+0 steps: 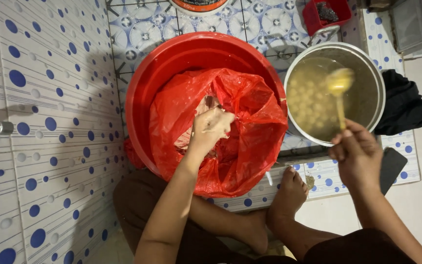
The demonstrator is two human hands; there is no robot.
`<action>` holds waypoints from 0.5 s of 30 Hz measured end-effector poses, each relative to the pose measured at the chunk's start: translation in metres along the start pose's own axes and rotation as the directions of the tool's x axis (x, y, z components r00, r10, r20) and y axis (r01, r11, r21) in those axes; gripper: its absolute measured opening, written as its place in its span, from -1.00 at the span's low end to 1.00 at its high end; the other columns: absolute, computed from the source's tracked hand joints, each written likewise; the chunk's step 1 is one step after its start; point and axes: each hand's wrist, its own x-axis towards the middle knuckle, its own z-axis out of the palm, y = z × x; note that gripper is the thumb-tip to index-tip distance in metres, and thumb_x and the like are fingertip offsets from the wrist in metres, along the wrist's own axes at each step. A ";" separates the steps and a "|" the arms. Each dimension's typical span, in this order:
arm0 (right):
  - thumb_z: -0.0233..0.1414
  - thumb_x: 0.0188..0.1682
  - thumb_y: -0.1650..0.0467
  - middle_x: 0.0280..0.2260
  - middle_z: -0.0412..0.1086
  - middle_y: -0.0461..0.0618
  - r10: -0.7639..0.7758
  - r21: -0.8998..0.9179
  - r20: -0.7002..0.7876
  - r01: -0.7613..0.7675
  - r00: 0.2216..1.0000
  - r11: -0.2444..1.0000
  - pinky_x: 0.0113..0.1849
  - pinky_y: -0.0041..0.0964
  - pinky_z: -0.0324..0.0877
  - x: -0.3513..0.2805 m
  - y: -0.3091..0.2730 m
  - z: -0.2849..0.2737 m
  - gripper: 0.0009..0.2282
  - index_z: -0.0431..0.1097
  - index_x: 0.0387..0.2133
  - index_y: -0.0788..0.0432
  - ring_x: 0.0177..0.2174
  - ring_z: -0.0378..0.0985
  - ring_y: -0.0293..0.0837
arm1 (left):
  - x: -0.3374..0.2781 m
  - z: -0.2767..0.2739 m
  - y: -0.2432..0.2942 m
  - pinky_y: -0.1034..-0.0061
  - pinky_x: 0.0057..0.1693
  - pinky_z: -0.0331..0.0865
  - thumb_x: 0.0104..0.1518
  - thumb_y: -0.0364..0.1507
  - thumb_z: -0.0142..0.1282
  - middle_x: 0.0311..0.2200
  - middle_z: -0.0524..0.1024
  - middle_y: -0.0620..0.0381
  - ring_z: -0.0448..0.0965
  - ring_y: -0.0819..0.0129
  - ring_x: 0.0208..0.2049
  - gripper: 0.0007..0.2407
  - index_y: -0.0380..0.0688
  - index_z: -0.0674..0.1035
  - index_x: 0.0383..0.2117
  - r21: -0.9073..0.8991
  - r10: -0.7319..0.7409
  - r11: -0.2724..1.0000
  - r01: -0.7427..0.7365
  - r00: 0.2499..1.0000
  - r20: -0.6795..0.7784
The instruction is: The person is forming small meatballs from a mixture in a red plastic bag and dropping them into a pot of water using a spoon.
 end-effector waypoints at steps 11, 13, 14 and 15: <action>0.10 0.02 0.51 -0.19 0.60 -0.01 -0.313 -0.672 0.513 0.601 0.799 0.433 -0.14 -0.12 0.54 -0.048 -0.020 0.097 -0.70 0.52 0.02 0.00 -0.20 0.66 0.02 | 0.002 0.019 0.017 0.45 -0.14 0.67 -0.14 -0.60 0.50 -0.34 0.66 -0.15 0.71 0.25 -0.33 -0.69 -0.39 0.59 -0.29 0.258 0.043 0.966 -0.017 0.995 -0.095; 0.08 0.05 0.48 -0.23 0.60 -0.01 -0.342 -0.682 0.531 0.631 0.775 0.370 -0.17 -0.16 0.55 -0.049 -0.010 0.102 -0.71 0.53 0.03 0.00 -0.25 0.67 -0.01 | 0.003 0.022 0.022 0.47 -0.20 0.64 -0.13 -0.61 0.47 -0.41 0.66 -0.08 0.67 0.36 -0.39 -0.75 -0.35 0.59 -0.37 0.324 0.056 0.946 -0.023 0.994 -0.093; 0.06 0.09 0.46 -0.26 0.59 -0.01 -0.371 -0.689 0.551 0.658 0.747 0.303 -0.21 -0.20 0.56 -0.050 -0.005 0.106 -0.73 0.53 0.04 -0.01 -0.30 0.67 -0.04 | 0.004 0.024 0.025 0.49 -0.25 0.62 -0.12 -0.62 0.44 -0.48 0.67 -0.02 0.63 0.46 -0.45 -0.81 -0.32 0.60 -0.45 0.389 0.070 0.921 -0.030 0.994 -0.089; 0.06 0.09 0.46 -0.26 0.59 -0.01 -0.371 -0.690 0.550 0.657 0.748 0.304 -0.21 -0.20 0.56 -0.051 -0.003 0.109 -0.73 0.53 0.04 -0.01 -0.30 0.67 -0.04 | 0.005 0.021 0.017 0.49 -0.25 0.62 -0.12 -0.62 0.44 -0.48 0.67 -0.02 0.63 0.46 -0.45 -0.81 -0.32 0.60 -0.45 0.389 0.069 0.921 -0.030 0.994 -0.088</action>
